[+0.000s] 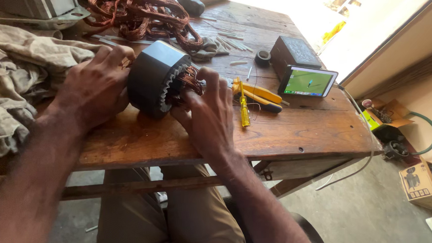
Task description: The person winds copper wire into the slots of a motor stator by hand, rotating the stator and feeding wire from a nearby coil. The person continues winding and arranging the wire throughout the clip.
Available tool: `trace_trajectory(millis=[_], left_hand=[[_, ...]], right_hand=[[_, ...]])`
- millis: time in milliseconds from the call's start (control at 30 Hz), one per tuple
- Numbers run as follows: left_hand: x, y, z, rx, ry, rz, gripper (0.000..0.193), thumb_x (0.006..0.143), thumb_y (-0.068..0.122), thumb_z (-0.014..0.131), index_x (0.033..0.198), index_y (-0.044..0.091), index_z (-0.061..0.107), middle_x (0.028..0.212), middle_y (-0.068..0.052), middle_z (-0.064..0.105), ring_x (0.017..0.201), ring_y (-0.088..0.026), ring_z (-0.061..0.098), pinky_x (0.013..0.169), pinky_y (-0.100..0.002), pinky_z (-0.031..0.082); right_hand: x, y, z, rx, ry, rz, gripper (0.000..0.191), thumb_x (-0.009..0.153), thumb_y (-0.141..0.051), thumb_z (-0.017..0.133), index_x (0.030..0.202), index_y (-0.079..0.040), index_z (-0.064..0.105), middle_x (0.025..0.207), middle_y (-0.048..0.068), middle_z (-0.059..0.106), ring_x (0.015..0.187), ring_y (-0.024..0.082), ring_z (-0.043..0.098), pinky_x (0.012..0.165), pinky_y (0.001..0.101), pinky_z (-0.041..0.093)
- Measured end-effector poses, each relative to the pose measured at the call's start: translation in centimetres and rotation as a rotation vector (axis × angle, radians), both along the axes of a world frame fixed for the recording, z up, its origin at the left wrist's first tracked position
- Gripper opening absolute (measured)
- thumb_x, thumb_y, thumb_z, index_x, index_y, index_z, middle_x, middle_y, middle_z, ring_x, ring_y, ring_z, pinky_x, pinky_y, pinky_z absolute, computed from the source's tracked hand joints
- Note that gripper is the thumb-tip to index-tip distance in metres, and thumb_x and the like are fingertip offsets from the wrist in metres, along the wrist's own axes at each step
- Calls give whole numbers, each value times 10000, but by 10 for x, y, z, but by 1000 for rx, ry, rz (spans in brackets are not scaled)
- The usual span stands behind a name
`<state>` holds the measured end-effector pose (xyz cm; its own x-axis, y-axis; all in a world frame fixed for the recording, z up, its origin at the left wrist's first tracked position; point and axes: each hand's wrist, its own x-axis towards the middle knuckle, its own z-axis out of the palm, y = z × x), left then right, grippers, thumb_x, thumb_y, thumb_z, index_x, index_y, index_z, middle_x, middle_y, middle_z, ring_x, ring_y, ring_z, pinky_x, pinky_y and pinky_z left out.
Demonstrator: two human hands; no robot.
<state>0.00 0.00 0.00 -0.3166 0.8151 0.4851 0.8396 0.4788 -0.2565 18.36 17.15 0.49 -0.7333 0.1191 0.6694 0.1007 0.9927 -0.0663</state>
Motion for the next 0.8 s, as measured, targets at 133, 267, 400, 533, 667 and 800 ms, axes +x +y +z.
trace_trajectory(millis=[133,267,400,533,667,800], left_hand=[[6,0,3,132,-86,-141,285,918,201,676,1165,60,694,1311,-217,578,1087,-343,633,615,-434,678],[9,3,1,222,-84,-240,141,1004,87,601,1094,47,701,1301,-217,600,1100,-367,660,676,-416,684],[8,3,-1,271,-87,-286,130,1008,45,568,1008,19,695,1329,-237,597,1147,-401,668,735,-413,687],[6,2,0,263,-75,-254,180,967,-24,557,944,14,731,1369,-224,596,1161,-394,666,740,-397,686],[5,2,2,244,-87,-240,195,927,-59,588,835,17,742,1361,-205,603,1190,-363,646,722,-408,679],[3,2,3,189,-12,-193,211,878,-106,584,910,10,756,1377,-201,601,1218,-342,624,694,-363,691]], right_hand=[[6,-3,5,30,62,18,511,648,-294,953,1047,-39,762,1386,162,407,1248,333,453,1023,474,494],[8,-4,7,101,95,59,453,683,-251,928,1071,-94,755,1390,158,411,1232,329,497,995,463,515],[12,-5,7,122,118,116,301,837,-208,856,1110,-148,743,1436,142,403,1218,295,508,998,460,519],[10,-6,6,96,140,114,151,949,-202,779,1092,-155,763,1431,127,411,1210,294,502,998,435,514],[12,-5,4,131,152,82,127,936,-168,753,1056,-168,798,1436,113,440,1194,278,505,1003,437,494],[11,-4,2,124,131,36,57,918,-133,747,955,-133,791,1444,136,456,1205,280,509,984,425,499]])
